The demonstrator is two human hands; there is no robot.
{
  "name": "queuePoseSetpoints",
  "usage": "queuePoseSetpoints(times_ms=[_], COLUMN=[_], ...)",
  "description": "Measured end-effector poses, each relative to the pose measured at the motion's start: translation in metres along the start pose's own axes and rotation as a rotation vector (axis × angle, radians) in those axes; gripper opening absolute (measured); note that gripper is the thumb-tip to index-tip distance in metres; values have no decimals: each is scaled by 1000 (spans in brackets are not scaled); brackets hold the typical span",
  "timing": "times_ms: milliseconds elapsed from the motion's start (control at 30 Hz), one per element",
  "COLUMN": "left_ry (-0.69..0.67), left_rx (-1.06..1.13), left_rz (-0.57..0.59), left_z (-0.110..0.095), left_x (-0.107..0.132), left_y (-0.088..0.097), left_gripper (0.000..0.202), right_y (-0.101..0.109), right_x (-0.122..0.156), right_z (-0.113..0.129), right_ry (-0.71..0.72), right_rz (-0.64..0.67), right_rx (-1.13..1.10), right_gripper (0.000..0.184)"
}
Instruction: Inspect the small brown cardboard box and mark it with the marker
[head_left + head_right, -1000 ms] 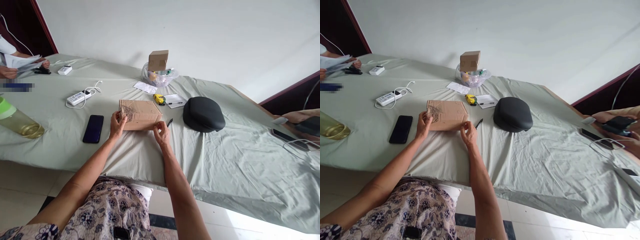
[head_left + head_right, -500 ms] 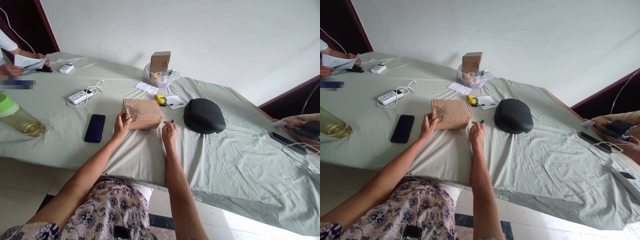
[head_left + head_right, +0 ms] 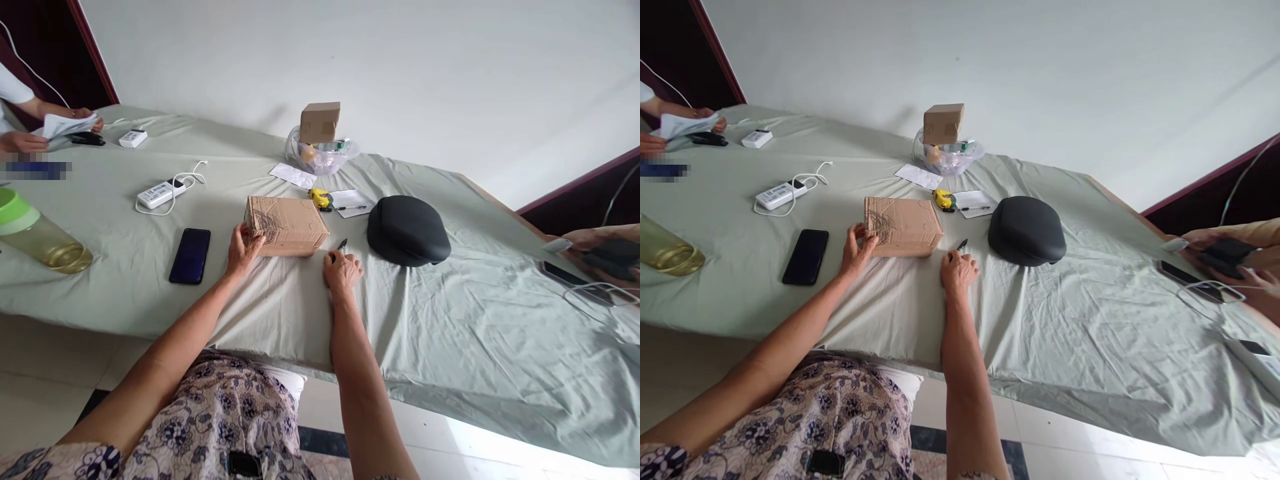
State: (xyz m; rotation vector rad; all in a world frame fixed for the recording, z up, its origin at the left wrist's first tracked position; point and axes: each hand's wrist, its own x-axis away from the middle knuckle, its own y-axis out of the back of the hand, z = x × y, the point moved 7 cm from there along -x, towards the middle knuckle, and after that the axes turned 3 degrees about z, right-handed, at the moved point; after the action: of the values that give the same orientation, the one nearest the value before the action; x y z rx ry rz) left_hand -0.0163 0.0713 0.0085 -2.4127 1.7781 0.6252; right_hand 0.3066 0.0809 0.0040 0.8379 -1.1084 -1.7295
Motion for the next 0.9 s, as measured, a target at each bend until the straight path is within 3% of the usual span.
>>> queuePoseSetpoints(times_ms=[100, 200, 367, 500, 700, 900], left_ry=[-40, -115, -100, -132, -199, -206], left_rx=[-96, -181, -216, -239, -292, -258], left_rz=[11, 53, 83, 70, 95, 85], left_z=[-2, -8, -9, -10, -10, -7], left_x=[-2, -4, -6, -7, -6, -7], left_y=[-1, -4, -5, -7, -9, -10], left_gripper=[90, 76, 58, 53, 60, 51], right_y=[0, 0, 13, 23, 25, 42], right_x=[1, 0, -2, -1, 5, 29], right_z=[0, -3, -13, -17, -3, 18], right_ry=[-16, -50, -72, -67, 140, 330], right_rz=[9, -35, -307, -416, -450, -652], right_rx=[24, -31, -464, -574, -1028, -1050], right_gripper=[36, 37, 24, 19, 38, 36])
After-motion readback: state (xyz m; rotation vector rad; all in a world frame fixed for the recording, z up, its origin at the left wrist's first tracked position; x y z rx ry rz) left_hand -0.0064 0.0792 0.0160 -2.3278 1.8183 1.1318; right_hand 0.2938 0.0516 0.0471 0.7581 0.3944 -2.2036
